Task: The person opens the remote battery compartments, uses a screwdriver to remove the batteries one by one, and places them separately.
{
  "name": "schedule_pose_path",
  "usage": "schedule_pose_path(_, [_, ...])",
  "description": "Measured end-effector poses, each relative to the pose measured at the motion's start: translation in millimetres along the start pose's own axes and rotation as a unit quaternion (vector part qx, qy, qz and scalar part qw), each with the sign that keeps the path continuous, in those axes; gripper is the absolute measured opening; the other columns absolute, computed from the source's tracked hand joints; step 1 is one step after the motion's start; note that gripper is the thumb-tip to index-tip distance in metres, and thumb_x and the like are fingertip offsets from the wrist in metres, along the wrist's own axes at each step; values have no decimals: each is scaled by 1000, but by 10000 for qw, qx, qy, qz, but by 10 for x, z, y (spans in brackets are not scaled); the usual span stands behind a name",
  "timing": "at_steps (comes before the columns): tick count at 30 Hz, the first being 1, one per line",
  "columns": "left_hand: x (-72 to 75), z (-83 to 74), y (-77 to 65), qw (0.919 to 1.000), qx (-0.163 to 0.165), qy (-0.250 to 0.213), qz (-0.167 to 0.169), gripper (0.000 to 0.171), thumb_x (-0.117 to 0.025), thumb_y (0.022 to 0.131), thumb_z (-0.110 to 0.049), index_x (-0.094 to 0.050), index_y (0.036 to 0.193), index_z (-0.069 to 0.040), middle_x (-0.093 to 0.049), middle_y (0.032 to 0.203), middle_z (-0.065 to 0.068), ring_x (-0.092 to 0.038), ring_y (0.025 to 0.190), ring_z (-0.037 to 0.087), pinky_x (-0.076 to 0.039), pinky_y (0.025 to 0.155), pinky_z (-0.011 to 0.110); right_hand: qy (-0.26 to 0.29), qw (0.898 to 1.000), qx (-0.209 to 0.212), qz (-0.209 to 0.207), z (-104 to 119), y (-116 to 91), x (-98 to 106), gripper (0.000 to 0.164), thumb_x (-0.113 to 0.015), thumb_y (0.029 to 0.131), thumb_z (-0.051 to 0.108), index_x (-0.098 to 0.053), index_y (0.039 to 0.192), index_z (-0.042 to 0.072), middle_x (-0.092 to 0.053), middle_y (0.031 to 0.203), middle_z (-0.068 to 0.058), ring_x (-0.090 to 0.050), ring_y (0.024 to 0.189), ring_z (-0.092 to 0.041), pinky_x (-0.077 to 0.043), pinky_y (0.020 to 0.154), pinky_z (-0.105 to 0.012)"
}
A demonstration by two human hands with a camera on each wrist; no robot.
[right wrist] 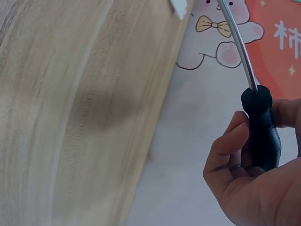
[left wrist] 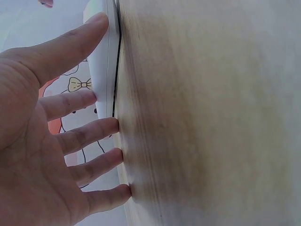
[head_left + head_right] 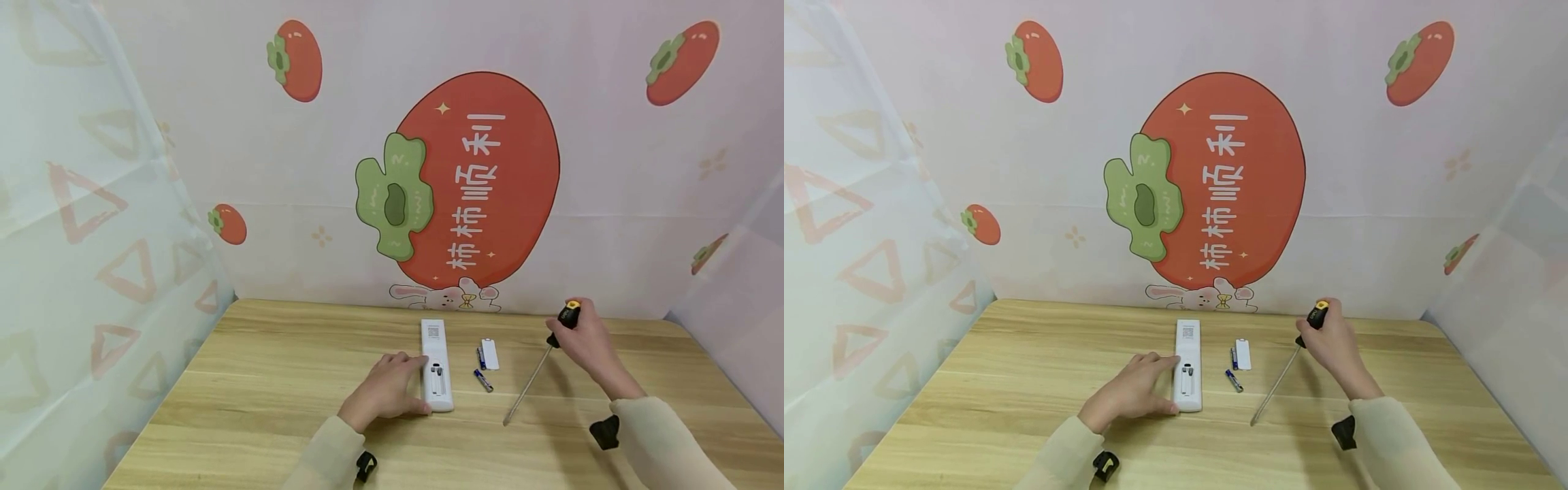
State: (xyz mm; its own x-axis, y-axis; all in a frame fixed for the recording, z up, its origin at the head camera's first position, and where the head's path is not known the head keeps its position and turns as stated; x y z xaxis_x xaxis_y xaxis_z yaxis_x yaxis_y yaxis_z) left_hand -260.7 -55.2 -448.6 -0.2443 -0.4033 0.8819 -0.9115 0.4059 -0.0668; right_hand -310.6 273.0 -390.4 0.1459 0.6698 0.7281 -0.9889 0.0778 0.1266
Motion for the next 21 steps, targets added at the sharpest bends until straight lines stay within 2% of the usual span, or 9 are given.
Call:
schedule_pose_path(9, [-5, -8, -6, 10000, 4, -31, 15, 85, -89, 75, -43, -54, 148, -16, -59, 130, 8, -49, 126, 33, -41, 107, 51, -297, 9988, -248, 290, -243, 89, -122, 71, -58, 99, 31, -27, 139, -18, -51, 121, -40, -56, 102, -50, -49, 81, -56])
schedule_pose_path(16, [1, -12, -4, 10000, -9, 60, 17, 86, -89, 76, -44, -53, 148, -15, -59, 132, 9, -49, 127, 34, -41, 108, 51, -577, 9965, -358, 484, -330, 146, -208, 71, -57, 98, 31, -26, 136, -20, -55, 103, -33, -56, 81, -38, -49, 67, -44])
schedule_pose_path(21, [12, -15, 1, 10000, 17, 73, 26, 85, -89, 76, -44, -53, 148, -15, -58, 132, 9, -49, 127, 34, -41, 108, 51, -669, 9940, -588, 628, -383, 167, -260, 74, -55, 96, 30, -24, 139, -22, -53, 107, -37, -54, 85, -39, -50, 69, -46])
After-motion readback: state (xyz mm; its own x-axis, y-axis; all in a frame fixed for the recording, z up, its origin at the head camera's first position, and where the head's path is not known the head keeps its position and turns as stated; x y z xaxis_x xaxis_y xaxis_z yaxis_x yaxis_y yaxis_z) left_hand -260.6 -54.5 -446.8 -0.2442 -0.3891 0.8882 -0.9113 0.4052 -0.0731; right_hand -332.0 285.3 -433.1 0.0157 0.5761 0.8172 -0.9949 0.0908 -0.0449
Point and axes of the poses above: each hand's wrist, its own y-axis towards the middle knuckle, its own x-axis out of the back of the hand, z = x × y, the point moved 7 cm from there along y, towards the middle knuckle
